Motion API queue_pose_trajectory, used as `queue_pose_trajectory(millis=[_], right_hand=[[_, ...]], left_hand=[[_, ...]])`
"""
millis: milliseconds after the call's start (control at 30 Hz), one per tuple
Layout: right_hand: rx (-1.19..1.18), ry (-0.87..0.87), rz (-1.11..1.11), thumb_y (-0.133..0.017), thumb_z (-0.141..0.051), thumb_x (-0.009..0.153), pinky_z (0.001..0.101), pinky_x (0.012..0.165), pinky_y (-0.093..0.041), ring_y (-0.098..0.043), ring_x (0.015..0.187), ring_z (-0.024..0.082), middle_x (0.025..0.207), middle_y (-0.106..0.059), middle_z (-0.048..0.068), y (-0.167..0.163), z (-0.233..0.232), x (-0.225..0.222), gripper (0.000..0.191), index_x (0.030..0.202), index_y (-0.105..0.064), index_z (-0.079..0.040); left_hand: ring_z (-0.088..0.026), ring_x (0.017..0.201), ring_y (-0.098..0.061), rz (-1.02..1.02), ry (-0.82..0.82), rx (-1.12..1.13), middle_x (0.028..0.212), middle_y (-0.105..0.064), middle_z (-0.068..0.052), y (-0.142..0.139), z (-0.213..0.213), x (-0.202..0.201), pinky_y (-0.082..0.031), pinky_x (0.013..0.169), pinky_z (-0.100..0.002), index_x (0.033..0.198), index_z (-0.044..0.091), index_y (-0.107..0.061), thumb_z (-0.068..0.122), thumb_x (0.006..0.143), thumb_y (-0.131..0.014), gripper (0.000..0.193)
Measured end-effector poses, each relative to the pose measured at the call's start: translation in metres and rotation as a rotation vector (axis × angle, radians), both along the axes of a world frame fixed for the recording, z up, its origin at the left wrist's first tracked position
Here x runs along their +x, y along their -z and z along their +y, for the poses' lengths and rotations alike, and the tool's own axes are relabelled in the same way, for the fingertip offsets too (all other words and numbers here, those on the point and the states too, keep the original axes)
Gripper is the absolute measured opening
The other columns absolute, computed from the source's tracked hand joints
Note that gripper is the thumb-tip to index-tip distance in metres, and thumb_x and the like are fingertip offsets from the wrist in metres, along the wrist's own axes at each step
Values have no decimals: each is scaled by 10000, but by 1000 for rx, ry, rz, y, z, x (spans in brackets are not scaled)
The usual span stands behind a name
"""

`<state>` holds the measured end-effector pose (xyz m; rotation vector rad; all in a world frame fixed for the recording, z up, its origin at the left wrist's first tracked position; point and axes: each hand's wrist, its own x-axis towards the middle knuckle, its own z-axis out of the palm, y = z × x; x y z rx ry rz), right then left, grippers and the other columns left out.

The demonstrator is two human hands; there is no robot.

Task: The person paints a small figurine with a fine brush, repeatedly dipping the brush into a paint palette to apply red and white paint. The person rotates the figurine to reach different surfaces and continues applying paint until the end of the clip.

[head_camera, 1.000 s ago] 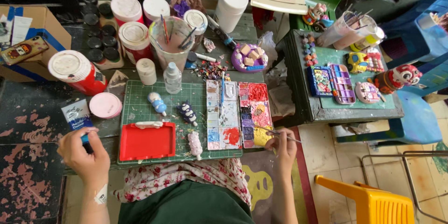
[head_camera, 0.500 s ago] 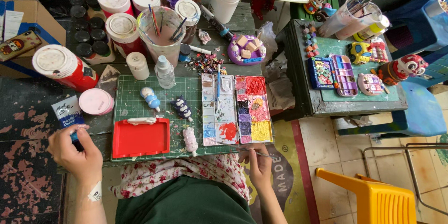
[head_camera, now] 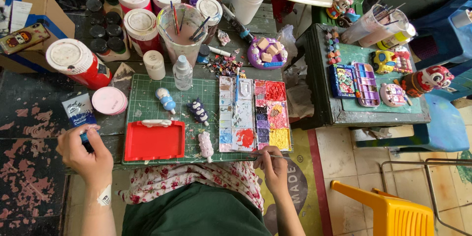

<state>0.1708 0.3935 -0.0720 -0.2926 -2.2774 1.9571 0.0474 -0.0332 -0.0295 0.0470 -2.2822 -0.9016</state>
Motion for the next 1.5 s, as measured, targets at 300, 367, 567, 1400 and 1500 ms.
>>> queue_pose_trajectory(millis=[300, 367, 567, 1400, 1500], right_hand=[[-182, 70, -81, -474, -180, 1086, 208, 527, -392, -631, 607, 88, 916, -774, 131, -10, -9, -11, 175, 1075, -566, -33], [-207, 88, -90, -476, -185, 1085, 208, 510, -389, -638, 594, 93, 908, -776, 135, -10, -10, -11, 174, 1074, -566, -36], [-238, 108, -80, -473, -186, 1083, 206, 489, -382, -642, 587, 92, 904, -774, 136, -8, -8, -11, 165, 1077, -564, -48], [-294, 224, -73, -497, -204, 1101, 217, 477, -372, -639, 575, 109, 824, -690, 102, -11, -9, -10, 199, 1051, -584, -33], [-348, 255, -55, -493, -206, 1091, 217, 475, -364, -619, 557, 113, 851, -714, 101, -9, -7, -13, 192, 1053, -581, -39]], left_hand=[[-273, 1074, -576, 2, 4, 9, 1115, -723, -34, 0, -2, 2, -405, 1052, -391, 1060, 46, -595, 89, 1185, -556, 138], [-273, 1072, -576, 1, 5, 14, 1115, -723, -34, 0, -2, 2, -405, 1051, -390, 1059, 47, -595, 90, 1184, -555, 138], [-273, 1068, -574, -2, -7, 8, 1121, -724, -35, 0, -3, 2, -404, 1050, -397, 1060, 51, -594, 95, 1185, -555, 138], [-269, 1068, -576, 9, -8, 10, 1114, -721, -27, -6, -4, 8, -401, 1035, -398, 1062, 53, -602, 102, 1184, -557, 138], [-275, 1065, -579, 11, -12, 8, 1111, -719, -33, -6, -5, 10, -402, 1028, -404, 1092, 51, -620, 94, 1176, -566, 109]])
